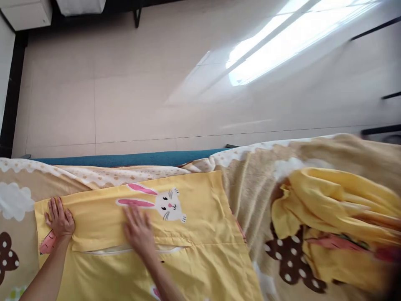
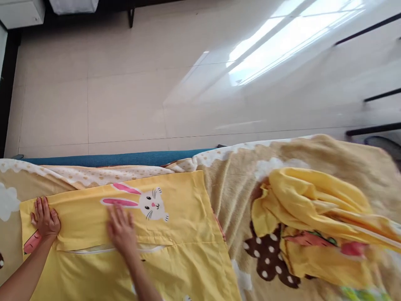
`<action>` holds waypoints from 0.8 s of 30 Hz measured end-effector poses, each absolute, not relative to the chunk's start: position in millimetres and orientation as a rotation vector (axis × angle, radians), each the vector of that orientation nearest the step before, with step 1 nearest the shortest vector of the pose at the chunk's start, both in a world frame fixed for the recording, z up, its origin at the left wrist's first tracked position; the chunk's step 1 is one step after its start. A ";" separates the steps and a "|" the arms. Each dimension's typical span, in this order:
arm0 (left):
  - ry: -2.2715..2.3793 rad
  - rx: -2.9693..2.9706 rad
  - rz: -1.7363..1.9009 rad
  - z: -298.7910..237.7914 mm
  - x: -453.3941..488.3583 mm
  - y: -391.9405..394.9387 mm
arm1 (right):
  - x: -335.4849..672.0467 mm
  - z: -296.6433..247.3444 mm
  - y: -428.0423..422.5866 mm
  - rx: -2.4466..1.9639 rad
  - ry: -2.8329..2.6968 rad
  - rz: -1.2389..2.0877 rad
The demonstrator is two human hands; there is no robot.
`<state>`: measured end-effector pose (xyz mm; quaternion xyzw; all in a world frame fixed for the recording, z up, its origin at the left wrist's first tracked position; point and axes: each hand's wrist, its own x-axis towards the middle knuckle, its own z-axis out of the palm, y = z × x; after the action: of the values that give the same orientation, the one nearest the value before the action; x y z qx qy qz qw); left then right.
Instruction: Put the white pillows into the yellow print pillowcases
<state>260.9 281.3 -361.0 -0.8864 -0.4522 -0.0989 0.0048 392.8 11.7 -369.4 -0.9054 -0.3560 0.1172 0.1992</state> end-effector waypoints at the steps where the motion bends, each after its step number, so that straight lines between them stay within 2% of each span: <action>1: -1.408 -2.778 -0.333 -361.6 261.0 281.9 | 413.4 -376.3 -28.2 -2.654 -0.866 0.295; 5: -1.419 -2.791 -0.401 -365.6 261.3 282.9 | 464.0 -398.5 -187.4 -2.926 -0.189 0.160; 8: -1.445 -2.793 -0.430 -366.9 261.2 282.9 | 463.2 -415.9 -240.0 -2.920 -0.024 0.118; 14: -1.411 -2.785 -0.438 -359.6 262.8 283.5 | 451.8 -435.0 -232.4 -2.940 -0.137 -0.234; 21: -1.403 -2.766 -0.528 -366.7 266.6 289.2 | 463.4 -436.2 -236.2 -2.888 -0.189 -0.348; 24: -1.463 -2.841 -0.482 -363.0 261.0 305.7 | 475.1 -428.9 -233.8 -2.849 -0.172 -0.298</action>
<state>261.0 305.7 -363.0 -0.8782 -0.4522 -0.1489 -0.0449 475.1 -233.8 -428.9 -0.9836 -0.0593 -0.1030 0.1355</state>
